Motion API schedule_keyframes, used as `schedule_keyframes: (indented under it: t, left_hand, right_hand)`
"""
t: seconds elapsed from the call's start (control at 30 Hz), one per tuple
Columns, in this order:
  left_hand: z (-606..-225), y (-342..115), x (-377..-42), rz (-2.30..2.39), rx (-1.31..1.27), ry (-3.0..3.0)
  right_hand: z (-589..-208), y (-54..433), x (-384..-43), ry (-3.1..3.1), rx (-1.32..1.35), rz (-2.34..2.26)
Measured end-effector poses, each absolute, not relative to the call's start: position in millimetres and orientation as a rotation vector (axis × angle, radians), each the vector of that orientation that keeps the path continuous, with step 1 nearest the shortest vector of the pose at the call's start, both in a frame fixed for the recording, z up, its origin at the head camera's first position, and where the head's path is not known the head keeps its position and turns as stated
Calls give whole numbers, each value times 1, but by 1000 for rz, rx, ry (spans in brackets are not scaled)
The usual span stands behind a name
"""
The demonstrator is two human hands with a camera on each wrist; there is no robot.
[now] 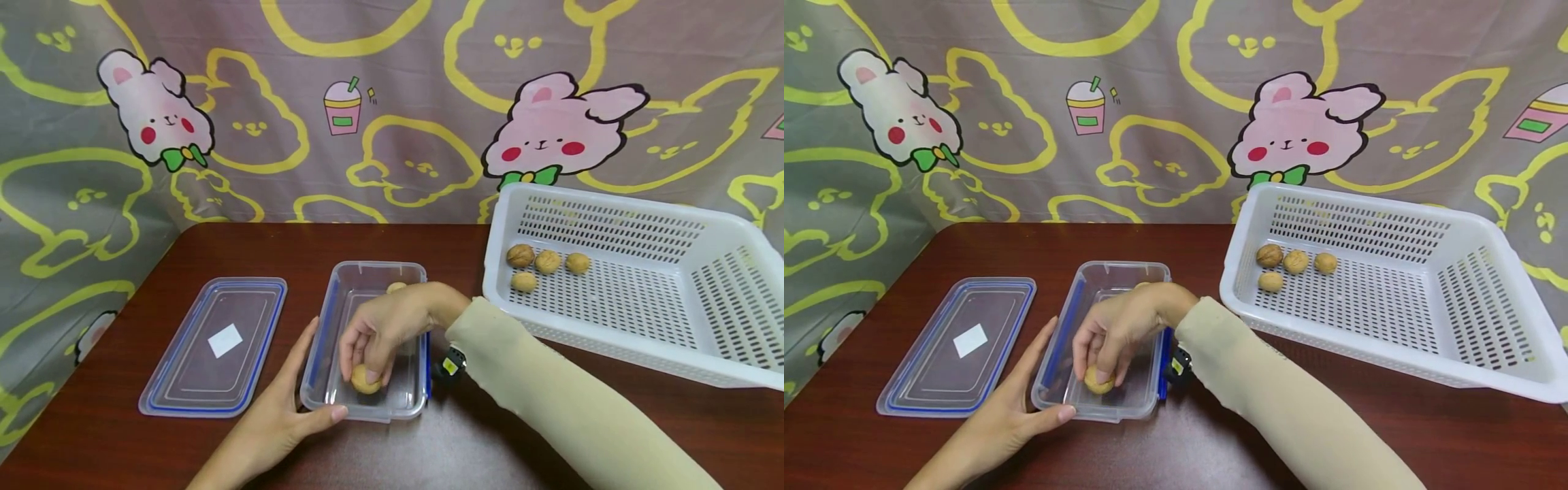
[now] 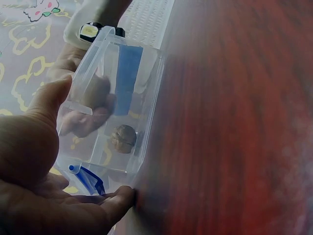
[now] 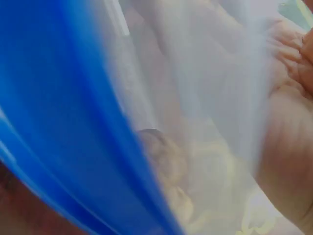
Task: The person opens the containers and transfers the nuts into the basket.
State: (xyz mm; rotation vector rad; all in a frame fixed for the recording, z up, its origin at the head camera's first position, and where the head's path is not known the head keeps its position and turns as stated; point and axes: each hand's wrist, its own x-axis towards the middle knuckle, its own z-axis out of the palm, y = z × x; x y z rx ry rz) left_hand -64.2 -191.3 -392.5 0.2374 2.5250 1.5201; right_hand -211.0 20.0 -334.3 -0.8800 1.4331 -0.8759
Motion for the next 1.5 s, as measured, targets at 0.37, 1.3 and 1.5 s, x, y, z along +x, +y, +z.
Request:
schedule_keyframes:
  t: [0.37,1.3,1.5]
  left_hand:
    - [-394,-190,-64,1527,243,2517]
    - [-392,-190,-66,1490,180,2521]
    - [-392,-190,-65,1502,174,2507]
  right_hand:
    - [-311,53,-211,1534,-1048,-1034]
    - [-251,179,-220,2021,-896,-1271]
    - [-248,208,-221,2124,-931,-1265]
